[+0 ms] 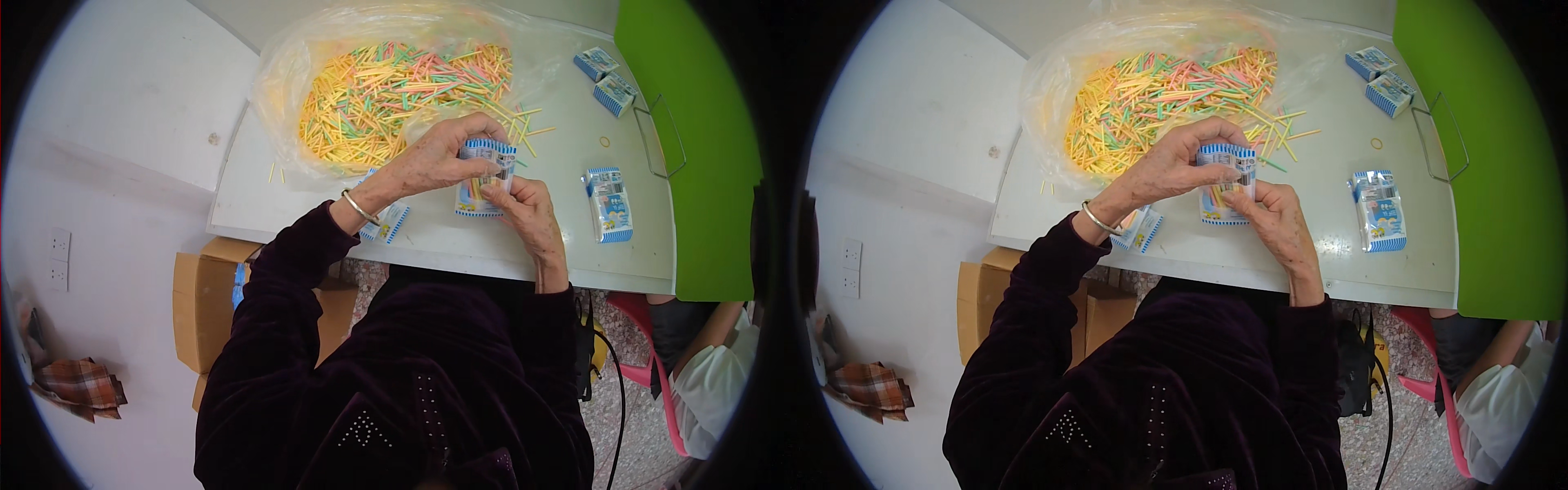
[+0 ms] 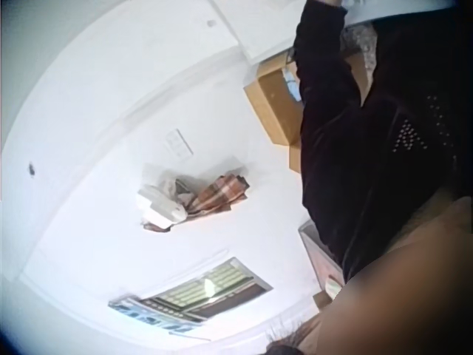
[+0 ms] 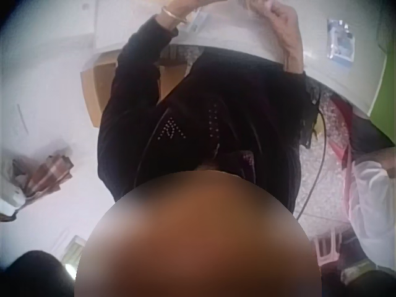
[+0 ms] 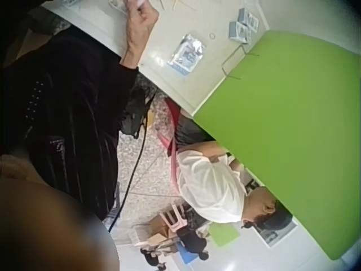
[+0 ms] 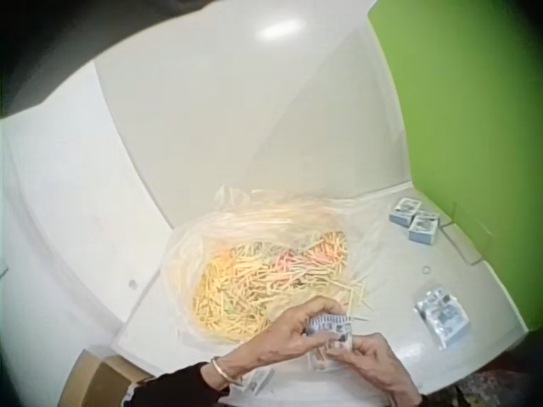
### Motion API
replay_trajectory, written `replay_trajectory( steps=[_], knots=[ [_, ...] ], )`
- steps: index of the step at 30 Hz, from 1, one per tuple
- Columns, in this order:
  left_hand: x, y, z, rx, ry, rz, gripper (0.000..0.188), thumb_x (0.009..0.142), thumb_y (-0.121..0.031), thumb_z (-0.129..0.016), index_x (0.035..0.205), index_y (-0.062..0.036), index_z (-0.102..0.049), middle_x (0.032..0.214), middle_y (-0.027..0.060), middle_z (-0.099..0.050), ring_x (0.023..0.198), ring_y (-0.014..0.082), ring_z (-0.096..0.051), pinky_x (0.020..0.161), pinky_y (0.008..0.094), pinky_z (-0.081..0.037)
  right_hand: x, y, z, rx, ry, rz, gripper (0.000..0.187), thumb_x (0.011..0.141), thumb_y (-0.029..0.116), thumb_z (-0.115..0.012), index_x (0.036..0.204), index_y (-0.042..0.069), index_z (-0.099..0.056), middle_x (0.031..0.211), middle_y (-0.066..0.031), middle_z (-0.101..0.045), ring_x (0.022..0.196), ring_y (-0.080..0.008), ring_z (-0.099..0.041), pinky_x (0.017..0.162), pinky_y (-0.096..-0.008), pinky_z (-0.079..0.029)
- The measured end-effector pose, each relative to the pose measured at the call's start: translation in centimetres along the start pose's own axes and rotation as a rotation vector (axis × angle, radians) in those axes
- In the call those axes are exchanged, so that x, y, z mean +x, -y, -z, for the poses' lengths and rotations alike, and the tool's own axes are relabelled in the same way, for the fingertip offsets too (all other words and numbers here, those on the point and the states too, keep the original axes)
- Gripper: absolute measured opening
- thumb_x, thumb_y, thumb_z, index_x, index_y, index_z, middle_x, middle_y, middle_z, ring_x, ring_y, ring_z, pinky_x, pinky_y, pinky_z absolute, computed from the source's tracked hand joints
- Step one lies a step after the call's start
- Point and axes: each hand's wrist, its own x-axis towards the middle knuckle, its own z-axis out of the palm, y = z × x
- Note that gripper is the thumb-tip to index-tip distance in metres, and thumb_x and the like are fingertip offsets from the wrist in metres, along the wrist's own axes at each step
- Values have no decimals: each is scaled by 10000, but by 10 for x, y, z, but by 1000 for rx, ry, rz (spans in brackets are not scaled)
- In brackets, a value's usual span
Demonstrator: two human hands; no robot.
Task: Packaging thin colorful sticks into small plastic packets.
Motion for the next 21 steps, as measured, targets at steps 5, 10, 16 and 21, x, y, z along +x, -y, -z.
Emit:
replay_trajectory(
  steps=[5,10,16,21],
  knots=[
    [-13,-8,12,-31,41,82,277,812,-69,-653,1068,-27,-555,952,16,-601,851,72,-564,732,213,-470,1,-3,-6,-77,84,-57,266,865,188,-623,996,-42,-648,839,-28,-652,765,-50,-548,702,-217,-442],
    [-38,-15,40,3,60,221,230,814,-94,-655,1025,-34,-587,998,27,-614,878,86,-578,750,225,-469,-9,15,-12,-344,-54,147,258,857,163,-622,1050,-7,-634,927,-58,-656,883,-122,-564,804,-271,-438],
    [-85,15,88,443,134,289,296,759,-157,-655,1014,-24,-585,951,90,-616,877,208,-577,790,316,-459,-50,13,102,-1242,-970,321,405,820,257,-654,1115,-13,-593,1103,-150,-590,1018,-296,-534,856,-380,-437],
    [-86,10,72,814,-24,80,325,777,-167,-653,1068,-46,-573,1103,108,-574,1083,271,-498,921,370,-404,-59,7,119,-1460,-1019,-93,403,806,290,-662,1021,-48,-610,1062,-193,-588,997,-366,-518,849,-433,-422]
  ],
)
